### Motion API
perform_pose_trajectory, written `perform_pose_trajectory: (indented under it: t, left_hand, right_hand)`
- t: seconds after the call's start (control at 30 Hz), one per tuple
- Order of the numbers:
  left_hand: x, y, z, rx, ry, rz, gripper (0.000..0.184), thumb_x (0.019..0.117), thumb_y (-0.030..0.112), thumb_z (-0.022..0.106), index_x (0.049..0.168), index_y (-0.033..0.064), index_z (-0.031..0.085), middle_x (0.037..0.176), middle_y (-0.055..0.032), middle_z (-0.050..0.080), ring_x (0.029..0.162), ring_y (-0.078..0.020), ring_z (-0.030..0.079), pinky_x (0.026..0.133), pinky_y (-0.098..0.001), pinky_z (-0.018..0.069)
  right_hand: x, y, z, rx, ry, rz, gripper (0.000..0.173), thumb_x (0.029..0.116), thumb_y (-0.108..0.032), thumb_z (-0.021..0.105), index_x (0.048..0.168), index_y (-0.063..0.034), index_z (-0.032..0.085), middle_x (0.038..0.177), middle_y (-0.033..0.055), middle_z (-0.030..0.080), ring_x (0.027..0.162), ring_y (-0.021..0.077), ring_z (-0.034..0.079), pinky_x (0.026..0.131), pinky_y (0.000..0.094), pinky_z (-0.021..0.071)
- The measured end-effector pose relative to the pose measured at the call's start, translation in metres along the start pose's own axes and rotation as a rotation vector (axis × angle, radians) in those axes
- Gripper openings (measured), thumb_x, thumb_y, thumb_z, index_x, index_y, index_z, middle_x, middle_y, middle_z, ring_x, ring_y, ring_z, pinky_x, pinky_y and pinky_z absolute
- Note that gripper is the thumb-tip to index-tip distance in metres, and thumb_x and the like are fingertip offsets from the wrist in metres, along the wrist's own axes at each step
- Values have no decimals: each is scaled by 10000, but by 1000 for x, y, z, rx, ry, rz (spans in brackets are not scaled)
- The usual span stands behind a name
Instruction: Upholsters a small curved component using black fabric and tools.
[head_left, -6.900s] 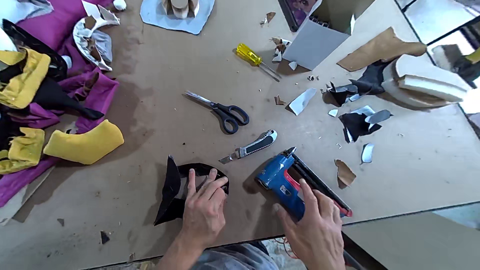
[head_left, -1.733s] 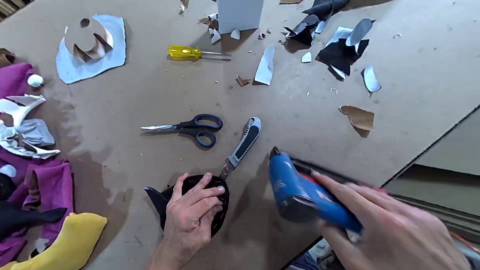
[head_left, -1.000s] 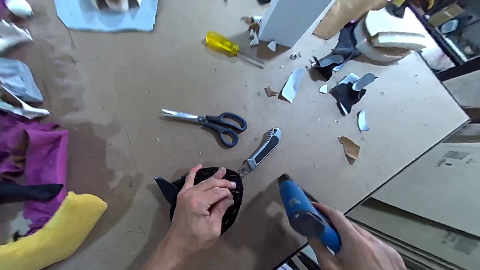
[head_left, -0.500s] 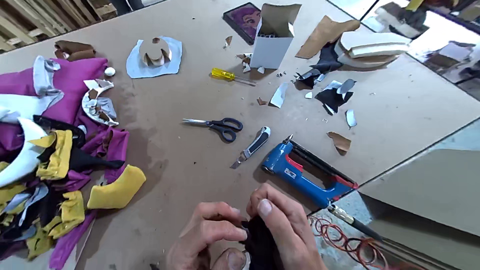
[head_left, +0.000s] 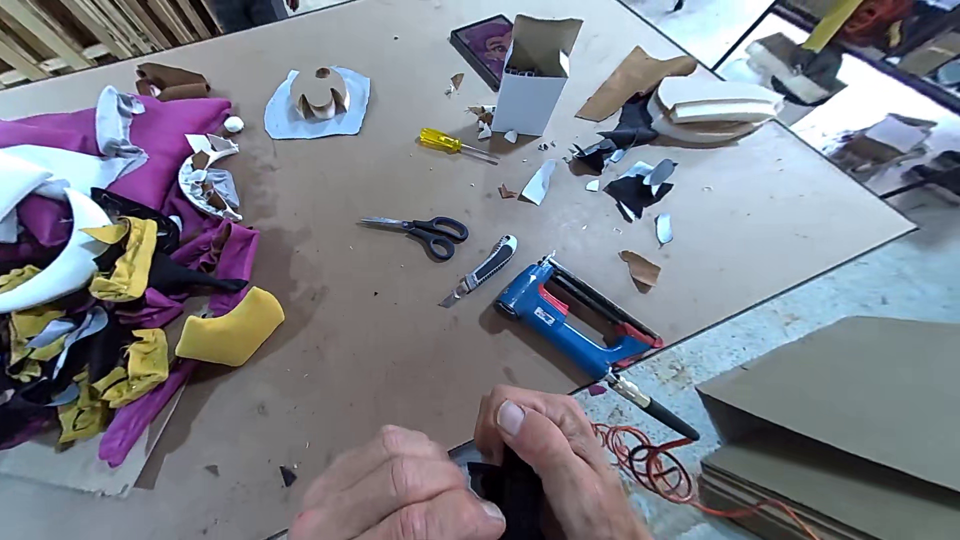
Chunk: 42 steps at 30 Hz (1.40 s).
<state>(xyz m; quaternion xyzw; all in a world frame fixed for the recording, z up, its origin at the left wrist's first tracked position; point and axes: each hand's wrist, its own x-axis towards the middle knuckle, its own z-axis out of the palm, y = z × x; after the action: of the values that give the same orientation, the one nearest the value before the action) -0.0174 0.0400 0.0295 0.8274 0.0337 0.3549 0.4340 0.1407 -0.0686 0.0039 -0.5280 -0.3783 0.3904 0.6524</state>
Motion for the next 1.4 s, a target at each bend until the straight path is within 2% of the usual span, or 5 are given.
perform_pose_trajectory:
  t: [0.5, 0.6, 0.8, 0.97, 1.4]
  left_hand:
    - [1, -42, 63, 23, 309, -399, 137, 965, 236, 684, 910, 147, 774, 1123, -10, 698, 1229, -175, 607, 1026, -364, 542]
    - [1, -104, 59, 208, 287, -424, 121, 949, 196, 689, 920, 131, 788, 1186, -18, 686, 1249, -170, 604, 995, -348, 576]
    - [-37, -151, 106, 467, 87, -453, 174, 965, 199, 633, 911, 156, 793, 1090, -3, 758, 1278, -243, 632, 1155, -584, 430]
    - [-45, -153, 119, 652, -14, -382, 218, 1001, 203, 577, 923, 153, 773, 1092, 0, 752, 1288, -254, 623, 1182, -612, 374]
    - [-43, -155, 119, 596, -17, -446, 205, 978, 193, 574, 907, 153, 761, 1202, -4, 726, 1376, -239, 550, 1214, -594, 335]
  right_hand:
    - [69, 60, 12, 751, 119, -56, 353, 925, -359, 518, 621, -206, 612, 789, -71, 624, 805, 41, 611, 707, 202, 492]
    - [103, 111, 15, 1019, 154, 132, 444, 1034, -323, 296, 998, -133, 696, 1140, 32, 722, 1044, 133, 683, 842, 296, 568]
    - [51, 105, -46, -146, 269, 239, 482, 1113, -249, 272, 1341, -34, 638, 1442, 52, 613, 1359, 181, 548, 1132, 410, 469]
    - [18, 92, -155, -1405, 219, 223, 788, 831, -564, 728, 1435, -79, 582, 1206, 266, 625, 1054, 461, 630, 813, 620, 539]
    - [32, -12, -139, -1194, -418, 416, 326, 828, -276, 775, 1061, -47, 772, 812, 132, 759, 695, 266, 731, 617, 519, 571]
